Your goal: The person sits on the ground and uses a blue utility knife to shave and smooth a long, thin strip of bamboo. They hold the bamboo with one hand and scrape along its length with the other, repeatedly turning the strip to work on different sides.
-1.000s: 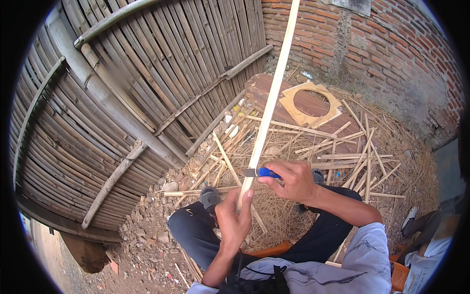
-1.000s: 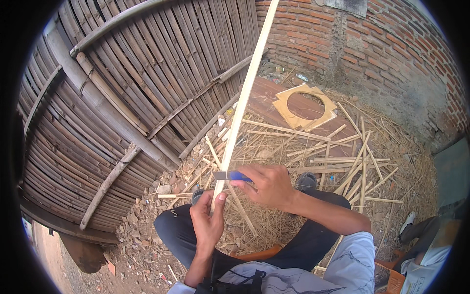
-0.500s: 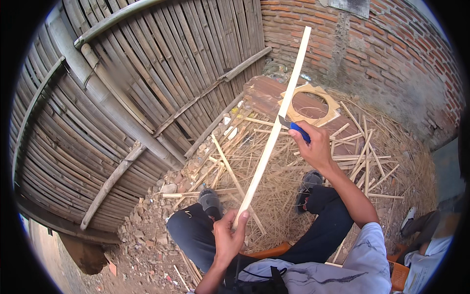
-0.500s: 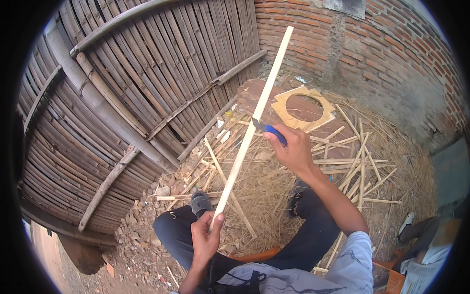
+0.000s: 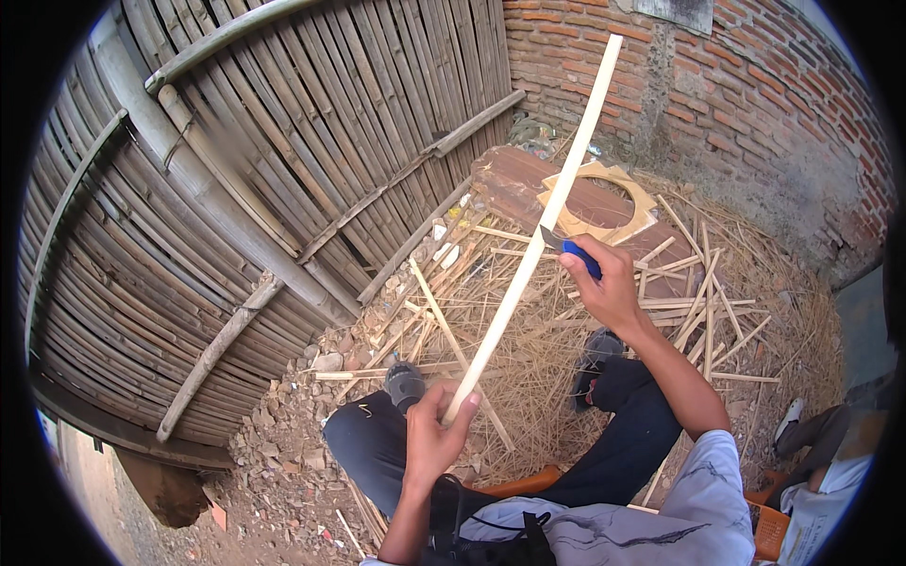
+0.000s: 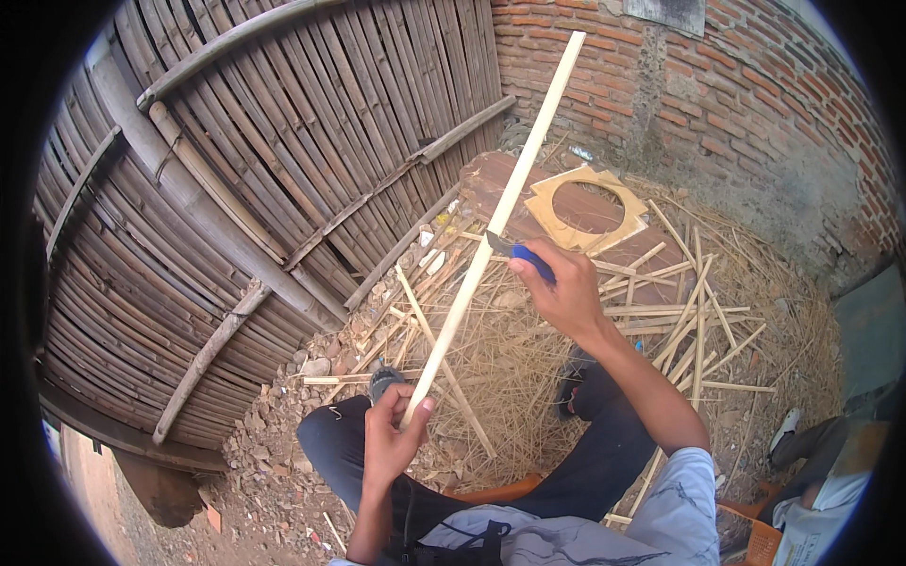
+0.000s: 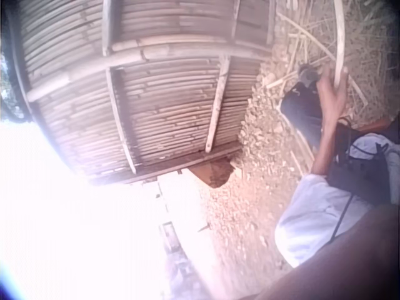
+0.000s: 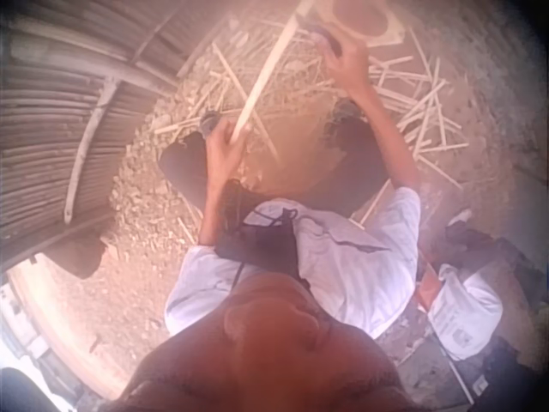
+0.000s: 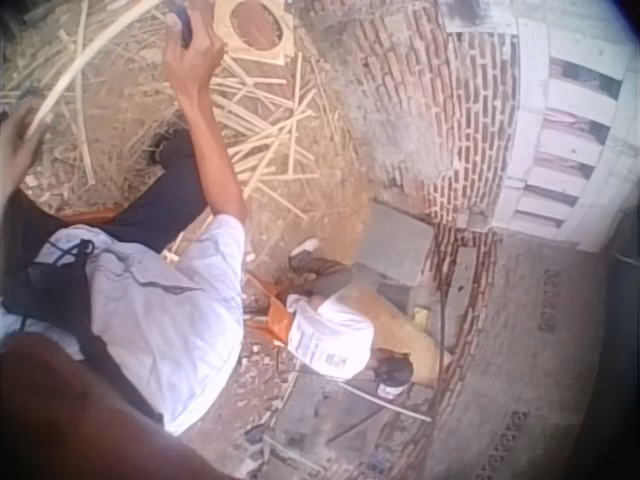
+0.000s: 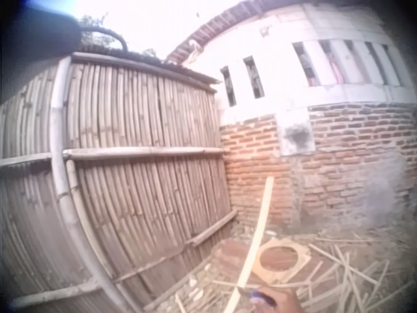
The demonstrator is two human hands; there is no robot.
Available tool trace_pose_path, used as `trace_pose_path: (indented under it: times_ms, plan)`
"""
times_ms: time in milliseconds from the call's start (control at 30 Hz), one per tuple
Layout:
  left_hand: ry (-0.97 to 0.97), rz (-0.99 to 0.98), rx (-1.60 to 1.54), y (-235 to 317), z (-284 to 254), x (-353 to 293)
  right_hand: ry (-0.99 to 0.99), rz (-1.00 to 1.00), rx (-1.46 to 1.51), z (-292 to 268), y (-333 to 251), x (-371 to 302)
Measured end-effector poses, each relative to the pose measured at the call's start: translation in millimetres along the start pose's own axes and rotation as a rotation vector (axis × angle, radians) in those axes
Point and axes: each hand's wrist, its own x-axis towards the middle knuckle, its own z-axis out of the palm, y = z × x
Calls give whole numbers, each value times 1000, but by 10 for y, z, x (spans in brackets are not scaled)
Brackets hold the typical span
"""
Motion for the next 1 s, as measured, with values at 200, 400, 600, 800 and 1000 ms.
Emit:
trace_pose_path:
  times_ms: [200,400,600,800,1000]
  plan:
    - [-4,-13,-37,21,67,106,-28,-1,-19,-33,-76,-13]
    - [47,101,-16,169,189,181,-156,-174,24,278,-275,-330]
    - [145,161,-87,325,273,264,-273,-223,59,422,-537,-534]
    - [175,139,-77,329,301,253,-253,-196,41,425,-593,-519]
    - [194,113,-34,242,312,247,-192,-226,7,368,-412,-369]
